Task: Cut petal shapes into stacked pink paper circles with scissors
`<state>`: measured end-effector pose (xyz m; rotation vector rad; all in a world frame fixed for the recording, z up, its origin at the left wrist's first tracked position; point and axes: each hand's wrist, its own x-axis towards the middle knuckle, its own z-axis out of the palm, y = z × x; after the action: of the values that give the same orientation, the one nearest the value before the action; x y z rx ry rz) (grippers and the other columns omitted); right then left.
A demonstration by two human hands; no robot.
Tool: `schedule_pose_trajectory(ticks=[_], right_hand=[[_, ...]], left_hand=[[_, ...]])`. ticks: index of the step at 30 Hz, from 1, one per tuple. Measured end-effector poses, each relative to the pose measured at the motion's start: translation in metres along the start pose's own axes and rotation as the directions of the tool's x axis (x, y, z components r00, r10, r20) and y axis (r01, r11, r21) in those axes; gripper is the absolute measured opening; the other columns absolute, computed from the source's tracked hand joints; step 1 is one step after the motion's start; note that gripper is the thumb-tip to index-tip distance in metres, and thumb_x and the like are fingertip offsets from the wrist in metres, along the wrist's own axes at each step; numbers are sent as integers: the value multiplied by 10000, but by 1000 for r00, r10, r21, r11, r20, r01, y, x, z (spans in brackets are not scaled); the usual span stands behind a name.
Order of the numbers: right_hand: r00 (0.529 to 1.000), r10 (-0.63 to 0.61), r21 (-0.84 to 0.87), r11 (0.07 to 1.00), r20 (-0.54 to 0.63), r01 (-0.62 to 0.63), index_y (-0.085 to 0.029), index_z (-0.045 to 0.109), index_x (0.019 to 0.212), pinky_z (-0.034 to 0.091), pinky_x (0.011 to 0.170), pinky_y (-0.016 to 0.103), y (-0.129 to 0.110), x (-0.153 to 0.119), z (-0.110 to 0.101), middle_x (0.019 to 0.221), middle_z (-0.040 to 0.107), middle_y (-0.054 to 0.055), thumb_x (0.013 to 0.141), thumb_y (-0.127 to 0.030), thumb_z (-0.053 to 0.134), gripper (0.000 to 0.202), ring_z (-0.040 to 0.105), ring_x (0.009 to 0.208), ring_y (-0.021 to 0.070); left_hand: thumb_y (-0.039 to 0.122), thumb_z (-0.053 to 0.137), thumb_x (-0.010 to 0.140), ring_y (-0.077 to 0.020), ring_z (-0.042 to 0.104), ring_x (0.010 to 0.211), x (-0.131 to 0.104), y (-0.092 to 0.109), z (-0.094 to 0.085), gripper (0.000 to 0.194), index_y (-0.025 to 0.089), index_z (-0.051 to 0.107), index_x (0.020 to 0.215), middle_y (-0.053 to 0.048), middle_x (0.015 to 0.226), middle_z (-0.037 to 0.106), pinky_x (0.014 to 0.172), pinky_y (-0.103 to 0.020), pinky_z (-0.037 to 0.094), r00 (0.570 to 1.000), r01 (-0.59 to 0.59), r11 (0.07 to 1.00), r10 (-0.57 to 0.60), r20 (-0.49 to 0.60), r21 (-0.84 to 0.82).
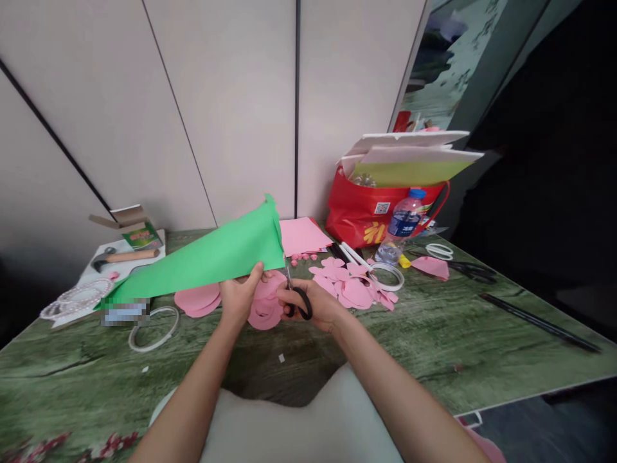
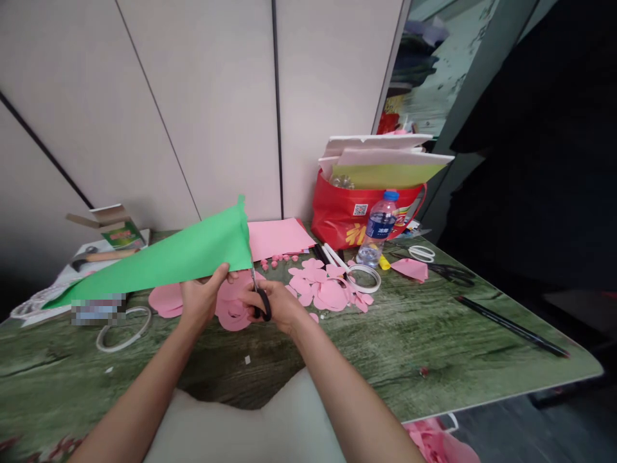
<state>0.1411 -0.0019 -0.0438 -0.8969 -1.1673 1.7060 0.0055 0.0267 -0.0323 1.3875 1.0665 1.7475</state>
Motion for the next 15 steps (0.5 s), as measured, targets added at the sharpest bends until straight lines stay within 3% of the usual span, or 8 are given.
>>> schedule_pose_trajectory(ticks=[4,7,11,15], right_hand=[[976,-192,-201,965,-106,168,-170,540,688,331,456,202,1,2,1,502,438,-70,528,-412,734,349,385,455,64],[913,-355,-441,865,-200,240,-189,544,724,346,497,220,0,0,2,558,488,-49,575,-401,701,303,436,508,96],[804,-519,-760,635,-291,134,-229,571,786,351,550,239,-3,-6,7,614,553,-28,664,-354,626,183,492,565,135],[736,-615,-868,491,-282,77,-248,578,798,310,542,239,-3,-10,10,638,565,-24,703,-308,582,113,486,560,135]], left_hand=[[262,650,666,-144,573,516,0,4,1,189,162,574,525,-17,517,604,611,-290,492,998,44,995,-41,42,-85],[283,682,627,-154,585,562,1,6,2,177,157,576,562,-13,539,599,662,-321,497,987,133,963,-108,115,-233],[251,748,545,-140,590,617,3,8,1,224,155,604,689,-4,635,629,665,-313,507,974,223,889,-184,135,-401],[262,767,521,-150,604,678,4,9,0,303,176,620,771,-8,709,648,666,-313,519,967,251,860,-203,152,-444]])
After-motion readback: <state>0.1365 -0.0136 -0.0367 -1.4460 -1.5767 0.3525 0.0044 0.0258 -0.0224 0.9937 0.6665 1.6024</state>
